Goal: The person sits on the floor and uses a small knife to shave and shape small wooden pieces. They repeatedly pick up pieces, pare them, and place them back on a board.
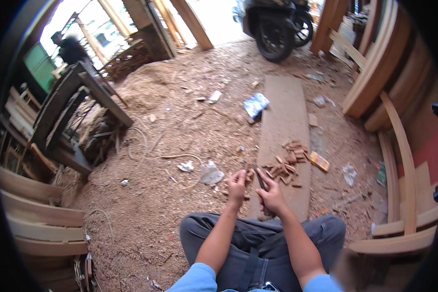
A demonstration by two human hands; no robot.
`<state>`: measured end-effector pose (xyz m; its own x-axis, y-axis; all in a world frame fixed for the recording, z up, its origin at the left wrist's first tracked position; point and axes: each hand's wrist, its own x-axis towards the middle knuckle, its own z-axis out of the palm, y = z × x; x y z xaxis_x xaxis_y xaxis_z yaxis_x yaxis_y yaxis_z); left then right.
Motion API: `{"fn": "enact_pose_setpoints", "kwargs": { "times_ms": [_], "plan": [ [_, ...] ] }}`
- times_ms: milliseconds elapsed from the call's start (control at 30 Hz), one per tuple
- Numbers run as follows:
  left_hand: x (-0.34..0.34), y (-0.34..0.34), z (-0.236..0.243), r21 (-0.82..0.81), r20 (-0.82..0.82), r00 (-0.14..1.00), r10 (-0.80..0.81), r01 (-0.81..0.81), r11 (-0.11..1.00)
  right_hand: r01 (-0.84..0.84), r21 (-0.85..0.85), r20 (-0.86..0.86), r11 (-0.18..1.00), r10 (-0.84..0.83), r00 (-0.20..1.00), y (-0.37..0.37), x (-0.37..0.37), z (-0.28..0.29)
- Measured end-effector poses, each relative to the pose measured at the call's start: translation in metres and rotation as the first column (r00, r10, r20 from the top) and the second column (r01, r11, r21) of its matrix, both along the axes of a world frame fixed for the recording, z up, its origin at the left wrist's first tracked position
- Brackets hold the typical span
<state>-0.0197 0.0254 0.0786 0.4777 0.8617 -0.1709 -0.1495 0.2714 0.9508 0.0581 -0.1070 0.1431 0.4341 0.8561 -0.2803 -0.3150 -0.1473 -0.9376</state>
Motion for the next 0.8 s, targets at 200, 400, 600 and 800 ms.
{"fn": "enact_pose_setpoints", "kwargs": {
  "times_ms": [200, 400, 600, 800],
  "plan": [
    [0.008, 0.0, -0.018, 0.033, -0.002, 0.996, -0.089, 0.089, 0.995, -0.012, -0.002, 0.078, 1.0, 0.012, 0.997, 0.003, 0.001, -0.006],
    [0.005, 0.0, -0.032, 0.085, -0.065, 0.987, -0.146, 0.151, 0.985, 0.055, -0.018, 0.148, 0.998, -0.052, 0.988, 0.002, 0.002, -0.032],
    [0.002, -0.008, -0.038, 0.073, -0.177, 0.971, -0.16, 0.175, 0.982, 0.224, -0.115, 0.261, 0.968, -0.188, 0.947, -0.001, 0.013, -0.061],
    [0.004, -0.012, -0.055, 0.175, -0.261, 0.958, -0.115, 0.165, 0.971, 0.249, -0.056, 0.366, 0.967, -0.213, 0.906, 0.001, 0.014, -0.072]
  ]
}}
